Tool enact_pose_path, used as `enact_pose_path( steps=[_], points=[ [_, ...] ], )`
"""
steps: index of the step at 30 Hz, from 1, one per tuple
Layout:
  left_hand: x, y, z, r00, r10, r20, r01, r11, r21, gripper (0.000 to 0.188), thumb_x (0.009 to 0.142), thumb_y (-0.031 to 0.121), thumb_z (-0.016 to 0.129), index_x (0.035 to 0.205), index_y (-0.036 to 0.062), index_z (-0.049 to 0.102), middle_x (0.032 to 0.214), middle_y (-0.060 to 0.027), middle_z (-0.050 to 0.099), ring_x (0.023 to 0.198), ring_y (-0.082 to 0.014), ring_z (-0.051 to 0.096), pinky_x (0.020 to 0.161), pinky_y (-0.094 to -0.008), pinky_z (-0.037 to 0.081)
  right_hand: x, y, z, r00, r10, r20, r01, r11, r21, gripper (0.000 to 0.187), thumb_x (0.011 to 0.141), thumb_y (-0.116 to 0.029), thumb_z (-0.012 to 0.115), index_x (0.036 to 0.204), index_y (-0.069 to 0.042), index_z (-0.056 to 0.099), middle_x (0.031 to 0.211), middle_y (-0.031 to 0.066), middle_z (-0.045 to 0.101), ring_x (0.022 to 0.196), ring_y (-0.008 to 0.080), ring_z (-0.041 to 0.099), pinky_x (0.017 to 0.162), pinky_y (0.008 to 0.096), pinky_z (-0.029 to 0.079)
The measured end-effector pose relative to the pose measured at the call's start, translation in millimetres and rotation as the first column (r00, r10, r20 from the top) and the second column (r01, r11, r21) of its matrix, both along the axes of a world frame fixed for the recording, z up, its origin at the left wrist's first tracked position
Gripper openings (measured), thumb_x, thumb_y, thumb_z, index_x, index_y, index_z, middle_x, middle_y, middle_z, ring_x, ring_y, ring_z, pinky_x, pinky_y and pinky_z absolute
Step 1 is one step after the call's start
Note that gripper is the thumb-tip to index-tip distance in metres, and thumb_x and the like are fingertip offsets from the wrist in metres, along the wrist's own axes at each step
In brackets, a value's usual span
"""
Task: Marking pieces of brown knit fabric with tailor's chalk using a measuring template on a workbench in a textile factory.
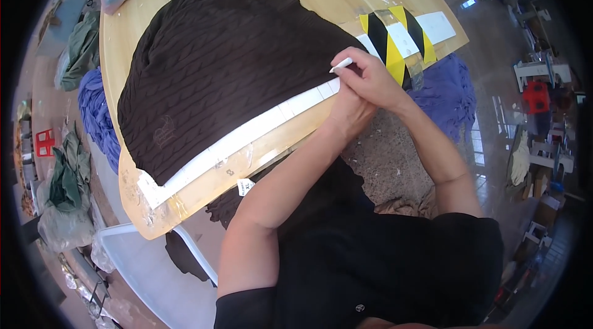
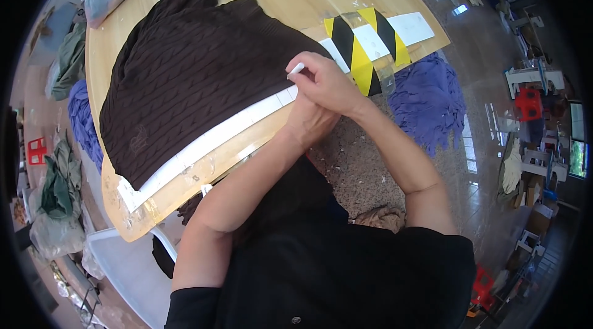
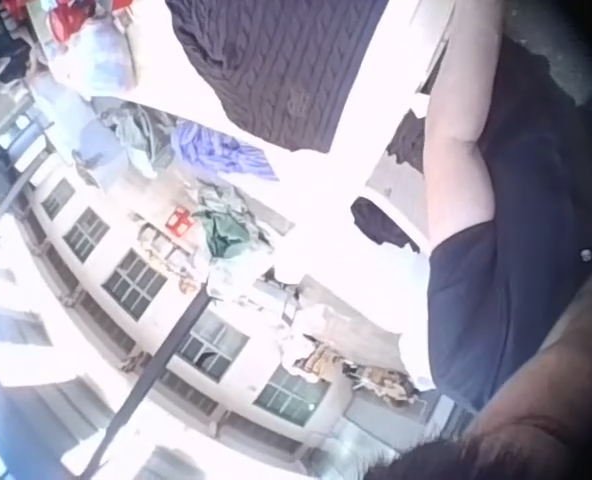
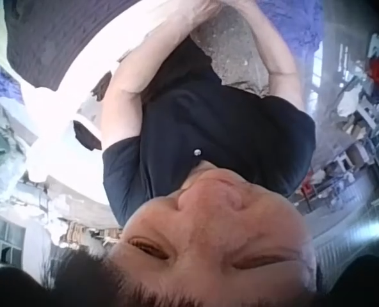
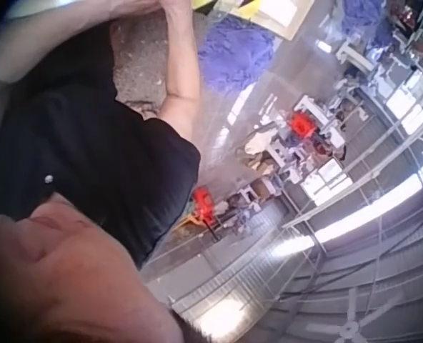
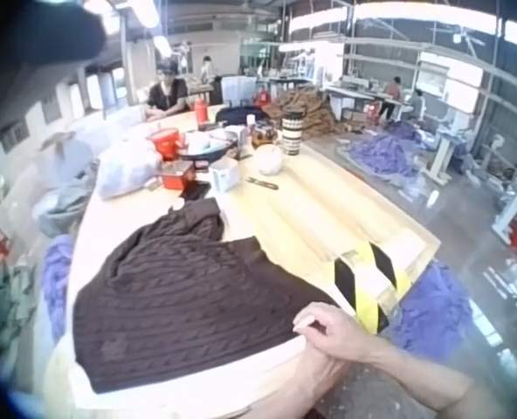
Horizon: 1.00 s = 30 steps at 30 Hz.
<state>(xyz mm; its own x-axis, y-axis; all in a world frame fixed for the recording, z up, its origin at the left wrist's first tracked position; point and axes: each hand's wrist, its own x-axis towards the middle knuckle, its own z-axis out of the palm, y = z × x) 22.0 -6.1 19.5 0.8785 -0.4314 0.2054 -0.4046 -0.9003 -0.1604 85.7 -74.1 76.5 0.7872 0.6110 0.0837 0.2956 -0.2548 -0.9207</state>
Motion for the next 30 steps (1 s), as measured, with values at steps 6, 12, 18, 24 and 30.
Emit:
enact_pose_path(
  steps=[6,12,18,24,30],
  points=[
    [0.6,-2.6,-3.8,0.996,-0.059,0.061,0.064,0.994,-0.092,0.040,0.081,0.022,0.050,0.117,0.0058,0.055,0.120,-0.0150,0.050,0.118,-0.0334,0.040,0.094,-0.0486,0.033,7.2,6.1,-4.6,0.891,0.196,0.410,-0.091,0.961,-0.260,0.007,0.079,-0.006,0.059,0.084,-0.002,0.059,0.072,0.0073,0.056,0.075,0.0212,0.056,0.068,0.0298,0.045],
    [3.9,-3.7,-28.8,0.995,0.063,0.075,-0.054,0.992,-0.117,0.049,0.084,0.030,0.041,0.128,0.0077,0.040,0.131,-0.0161,0.041,0.121,-0.0375,0.039,0.099,-0.0530,0.030,-29.4,52.1,16.8,0.994,0.089,0.059,-0.081,0.988,-0.132,0.012,0.082,-0.013,0.063,0.086,-0.002,0.059,0.067,0.0045,0.057,0.064,0.0081,0.054,0.060,0.0236,0.044],
    [9.5,-5.8,-34.1,0.979,0.017,0.202,0.036,0.966,-0.255,0.055,0.081,0.035,0.041,0.128,0.0067,0.039,0.134,-0.0215,0.039,0.117,-0.0511,0.040,0.095,-0.0631,0.030,-33.6,68.9,-9.4,0.955,0.224,0.193,-0.194,0.968,-0.161,0.011,0.081,-0.011,0.057,0.086,-0.001,0.058,0.084,0.0146,0.059,0.069,0.0220,0.060,0.065,0.0301,0.047],
    [12.4,-3.1,-33.9,0.936,0.060,0.347,0.051,0.952,-0.301,0.042,0.080,0.029,0.046,0.113,0.0047,0.056,0.124,-0.0239,0.047,0.108,-0.0515,0.045,0.091,-0.0613,0.034,-54.9,102.3,1.4,0.983,0.171,0.061,-0.163,0.980,-0.115,0.015,0.081,-0.014,0.065,0.086,-0.001,0.057,0.070,0.0069,0.059,0.060,0.0126,0.054,0.054,0.0251,0.042],
    [12.5,-4.4,-27.7,0.947,0.054,0.316,0.038,0.960,-0.278,0.040,0.084,0.026,0.044,0.115,0.0045,0.055,0.124,-0.0233,0.048,0.107,-0.0515,0.047,0.090,-0.0608,0.035,-71.2,132.8,-2.2,0.937,0.349,0.004,-0.346,0.931,-0.116,0.010,0.082,-0.007,0.060,0.090,-0.002,0.058,0.080,0.0050,0.058,0.069,0.0073,0.054,0.059,0.0228,0.043]
  ],
)
